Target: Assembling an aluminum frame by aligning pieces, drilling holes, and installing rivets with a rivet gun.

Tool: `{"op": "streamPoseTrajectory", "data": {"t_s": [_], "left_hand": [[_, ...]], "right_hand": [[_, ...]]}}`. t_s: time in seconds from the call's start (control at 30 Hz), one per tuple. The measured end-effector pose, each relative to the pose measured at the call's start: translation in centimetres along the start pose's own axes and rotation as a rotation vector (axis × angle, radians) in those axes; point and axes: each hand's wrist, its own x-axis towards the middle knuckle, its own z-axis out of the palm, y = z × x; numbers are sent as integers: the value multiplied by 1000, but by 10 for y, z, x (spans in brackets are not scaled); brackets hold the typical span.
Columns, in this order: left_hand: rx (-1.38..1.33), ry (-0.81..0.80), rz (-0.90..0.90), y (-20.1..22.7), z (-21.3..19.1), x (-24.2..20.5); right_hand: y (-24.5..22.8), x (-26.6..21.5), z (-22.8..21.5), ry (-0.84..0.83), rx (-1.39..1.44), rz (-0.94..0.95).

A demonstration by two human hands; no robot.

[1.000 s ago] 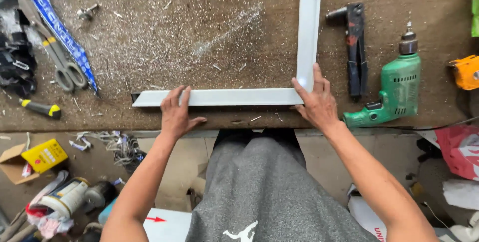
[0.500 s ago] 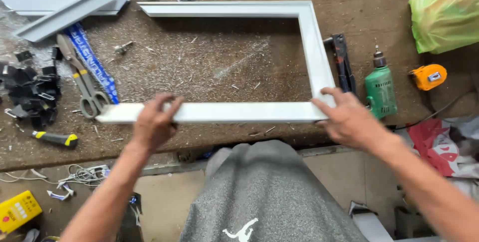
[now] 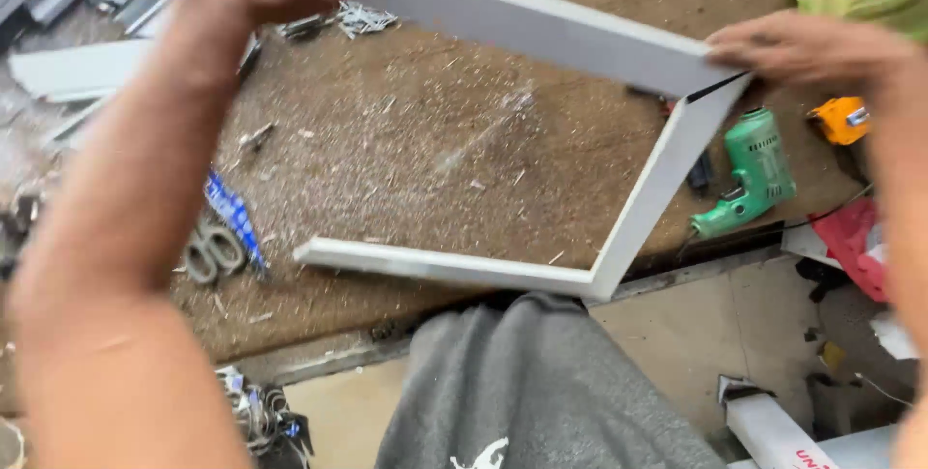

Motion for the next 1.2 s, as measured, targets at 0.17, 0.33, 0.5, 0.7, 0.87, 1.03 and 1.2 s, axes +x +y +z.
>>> {"op": "streamPoseTrajectory", "data": {"t_s": [0.17, 0.33, 0.5, 0.7, 0.87, 1.03, 1.2], "left_hand": [[-23, -98, -26, 27, 145, 73], [-35, -182, -236, 5, 241, 63], [99, 289, -234, 27, 285, 71], [-291, 565, -297, 277, 246, 131], [-477, 493, -522, 379, 247, 200], [-410, 527, -543, 387, 269, 220], [-370, 535, -485, 385, 279, 227]], "right_hand": [[48, 152, 45, -286, -99, -3], [76, 270, 92, -322, -140, -72], [75, 215, 89, -30, -766, -428], [180, 145, 81, 285, 204, -618], [244, 143, 135, 318, 465, -423], [237, 151, 169, 249, 449, -438], [223, 169, 195, 201, 515, -425]]}}
